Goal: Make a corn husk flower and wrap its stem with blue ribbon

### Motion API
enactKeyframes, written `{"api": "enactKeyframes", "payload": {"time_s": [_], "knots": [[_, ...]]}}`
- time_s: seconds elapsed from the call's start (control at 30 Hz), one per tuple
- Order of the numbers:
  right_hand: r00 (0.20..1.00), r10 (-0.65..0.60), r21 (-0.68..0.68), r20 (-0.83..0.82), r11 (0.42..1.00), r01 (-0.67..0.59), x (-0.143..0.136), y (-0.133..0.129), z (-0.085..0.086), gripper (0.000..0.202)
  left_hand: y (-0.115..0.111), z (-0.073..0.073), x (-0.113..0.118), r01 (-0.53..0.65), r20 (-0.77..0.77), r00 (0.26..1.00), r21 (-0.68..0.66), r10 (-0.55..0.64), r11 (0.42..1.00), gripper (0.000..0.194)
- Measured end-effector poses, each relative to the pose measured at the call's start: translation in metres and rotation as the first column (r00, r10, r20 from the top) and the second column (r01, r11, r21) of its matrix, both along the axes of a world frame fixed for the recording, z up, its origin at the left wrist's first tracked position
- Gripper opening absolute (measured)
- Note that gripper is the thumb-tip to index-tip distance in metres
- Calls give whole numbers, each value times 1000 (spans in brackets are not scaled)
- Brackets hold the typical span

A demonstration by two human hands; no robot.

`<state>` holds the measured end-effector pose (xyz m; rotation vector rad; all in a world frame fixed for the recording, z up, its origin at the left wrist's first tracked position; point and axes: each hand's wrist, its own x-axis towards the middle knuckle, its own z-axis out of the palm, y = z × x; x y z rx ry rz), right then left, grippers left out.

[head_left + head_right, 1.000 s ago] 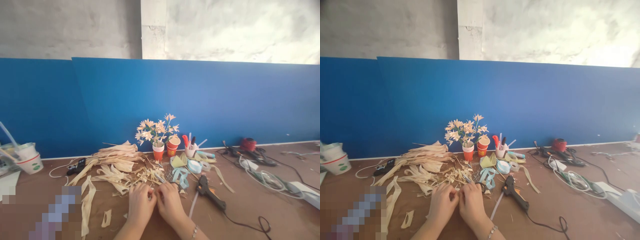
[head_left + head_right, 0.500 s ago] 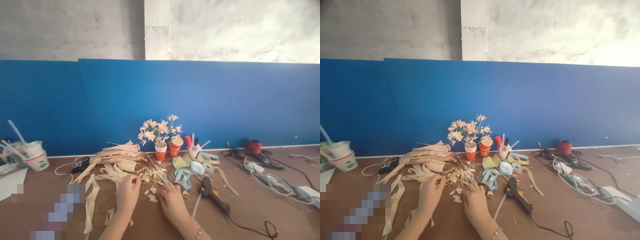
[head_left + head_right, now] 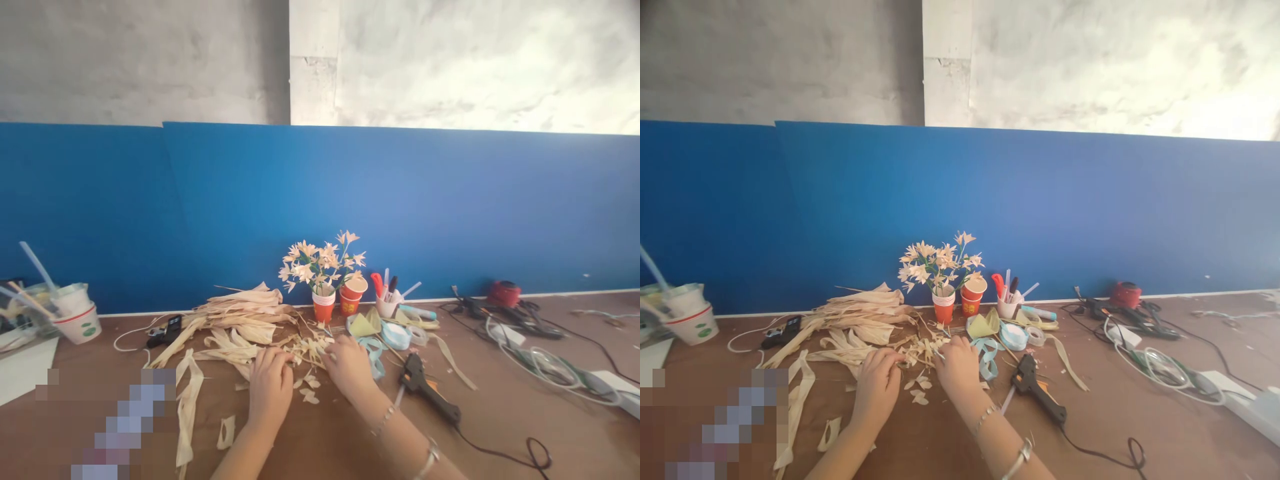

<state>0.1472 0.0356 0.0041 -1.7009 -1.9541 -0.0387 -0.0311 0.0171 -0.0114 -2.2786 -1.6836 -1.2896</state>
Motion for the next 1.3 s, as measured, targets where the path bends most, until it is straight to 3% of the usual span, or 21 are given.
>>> {"api": "enactKeyframes", "payload": {"time_s": [0.1, 0.23, 0.43, 0.73, 1.1, 1.3], "knots": [[999, 18, -18, -39, 1000, -19, -11, 23, -2, 7, 0, -1, 2, 5, 2, 1000, 20, -5, 1000, 29], [988, 63, -24, -142, 997, -67, -13, 45, -6, 12, -1, 1, 3, 15, 31, 999, 45, -16, 999, 30], [901, 157, -3, -406, 985, -173, 0, 60, 9, 20, 5, -1, 5, 70, 275, 958, 31, -76, 997, 22], [757, 398, -7, -518, 883, -469, -22, 6, 38, 15, 3, 7, 9, 176, 537, 830, 1, -149, 984, 20], [822, 337, -7, -458, 924, -382, -36, -5, 33, 13, 1, 10, 6, 101, 428, 892, 129, -147, 986, 12], [847, 366, 131, -387, 930, -342, -45, -11, 30, 12, -2, 14, 12, 21, 527, 849, 28, -33, 999, 13]]}}
